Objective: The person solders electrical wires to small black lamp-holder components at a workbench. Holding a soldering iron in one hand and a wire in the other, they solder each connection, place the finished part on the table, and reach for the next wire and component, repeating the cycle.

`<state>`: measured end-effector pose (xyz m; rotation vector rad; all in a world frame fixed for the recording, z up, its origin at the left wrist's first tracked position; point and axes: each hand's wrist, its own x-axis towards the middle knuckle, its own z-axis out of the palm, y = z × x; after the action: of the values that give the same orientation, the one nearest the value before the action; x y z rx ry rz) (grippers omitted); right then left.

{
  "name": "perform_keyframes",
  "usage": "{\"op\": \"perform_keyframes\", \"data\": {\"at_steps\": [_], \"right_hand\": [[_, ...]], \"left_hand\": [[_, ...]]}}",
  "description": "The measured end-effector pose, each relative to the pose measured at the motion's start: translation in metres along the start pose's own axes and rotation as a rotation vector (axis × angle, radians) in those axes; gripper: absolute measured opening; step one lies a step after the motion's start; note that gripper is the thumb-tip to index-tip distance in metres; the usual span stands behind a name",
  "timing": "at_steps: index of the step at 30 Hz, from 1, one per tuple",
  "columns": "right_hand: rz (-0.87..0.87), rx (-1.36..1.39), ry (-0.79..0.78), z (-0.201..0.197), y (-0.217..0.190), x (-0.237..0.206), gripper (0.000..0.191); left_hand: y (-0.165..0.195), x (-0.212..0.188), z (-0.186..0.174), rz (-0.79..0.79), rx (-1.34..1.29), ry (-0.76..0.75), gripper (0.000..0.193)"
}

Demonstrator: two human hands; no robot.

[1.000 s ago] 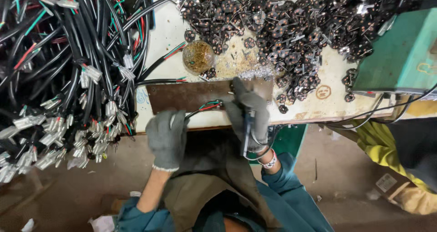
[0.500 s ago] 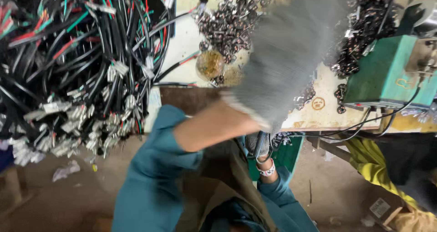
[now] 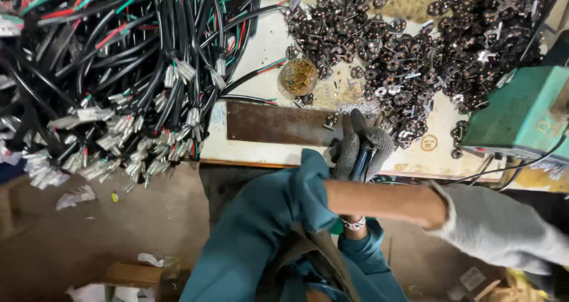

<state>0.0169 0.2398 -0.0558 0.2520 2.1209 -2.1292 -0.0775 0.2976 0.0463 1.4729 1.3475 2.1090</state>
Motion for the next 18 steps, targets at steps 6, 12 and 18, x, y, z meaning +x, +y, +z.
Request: {"op": "perform_keyframes", "data": {"at_steps": [6, 12, 18], "right_hand": [[-0.243, -0.058, 0.138, 0.017, 0.001, 0.024, 0.026], [-0.450, -0.175, 0.175, 0.012, 0.014, 0.041, 0.022], [-0.486, -0.372, 0.198, 0.006, 0.023, 0.043, 0.025]], "left_hand": [[0.030, -0.109, 0.001, -0.277, 0.432, 0.264, 0.014], [0.214, -0.277, -0.162, -1.038, 1.737, 0.378, 0.035], [0.273, -0.312, -0.211, -1.388, 2.255, 0.111, 0.020]]}}
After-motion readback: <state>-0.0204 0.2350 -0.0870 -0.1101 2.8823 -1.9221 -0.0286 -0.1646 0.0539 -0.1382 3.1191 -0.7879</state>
